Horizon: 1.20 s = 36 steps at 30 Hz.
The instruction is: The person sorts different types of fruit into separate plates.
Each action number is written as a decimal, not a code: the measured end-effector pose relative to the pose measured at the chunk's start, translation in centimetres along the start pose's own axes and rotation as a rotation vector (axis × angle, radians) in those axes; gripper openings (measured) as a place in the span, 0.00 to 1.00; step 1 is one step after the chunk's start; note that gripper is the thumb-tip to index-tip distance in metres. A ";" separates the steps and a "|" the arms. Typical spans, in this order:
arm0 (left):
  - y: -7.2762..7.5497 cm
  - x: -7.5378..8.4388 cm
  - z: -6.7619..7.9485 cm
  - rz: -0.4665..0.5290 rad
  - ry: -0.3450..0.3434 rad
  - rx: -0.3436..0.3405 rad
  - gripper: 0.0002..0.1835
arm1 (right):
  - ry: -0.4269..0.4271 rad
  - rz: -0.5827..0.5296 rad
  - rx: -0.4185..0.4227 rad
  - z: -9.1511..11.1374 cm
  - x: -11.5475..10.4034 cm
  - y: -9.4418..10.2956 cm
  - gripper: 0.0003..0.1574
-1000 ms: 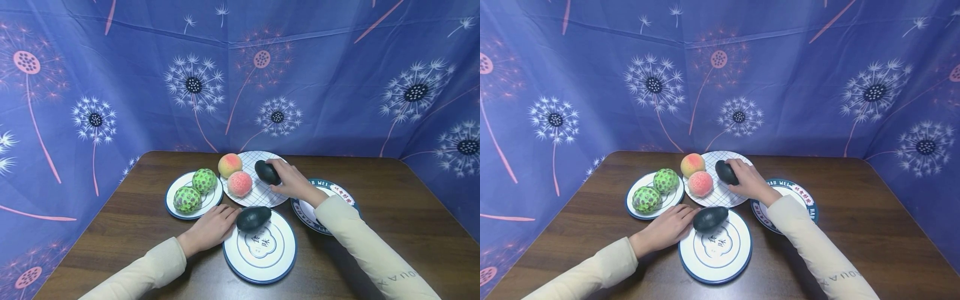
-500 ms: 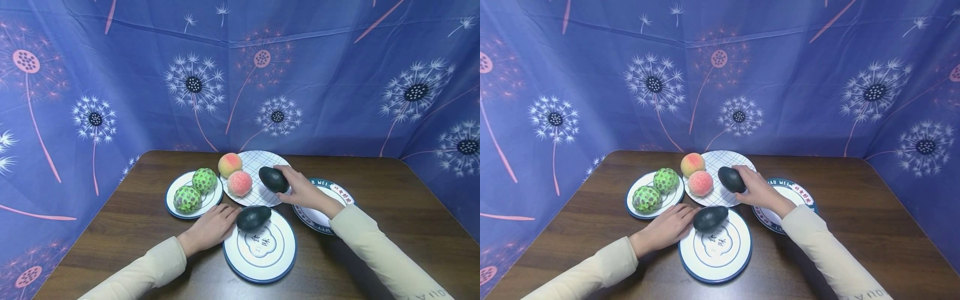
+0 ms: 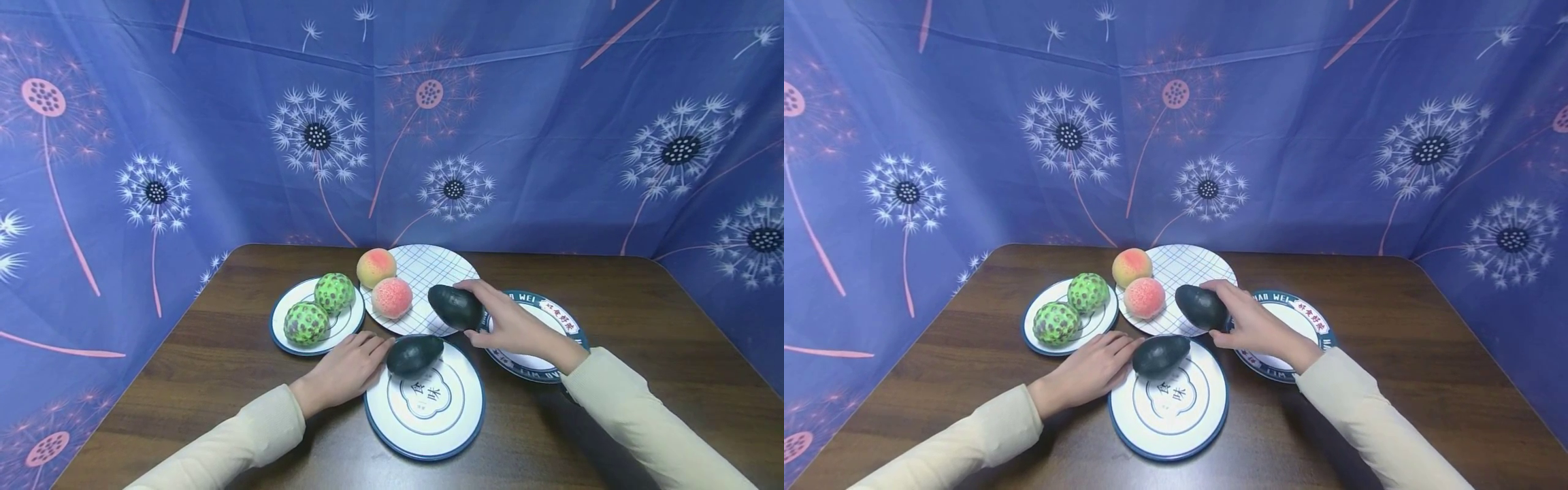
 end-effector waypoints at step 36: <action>-0.2 -0.2 -0.1 -0.020 -0.015 0.009 0.25 | 0.298 0.074 -0.120 4.5 -4.6 -2.2 0.51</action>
Point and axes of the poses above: each hand's wrist, its own z-axis away from the middle knuckle, its own y-axis out of the back of the hand, x = y × z, the point moved 3 cm from there along -z, towards the middle knuckle, and after that the axes turned 1 degree about y, right-handed, at the moved point
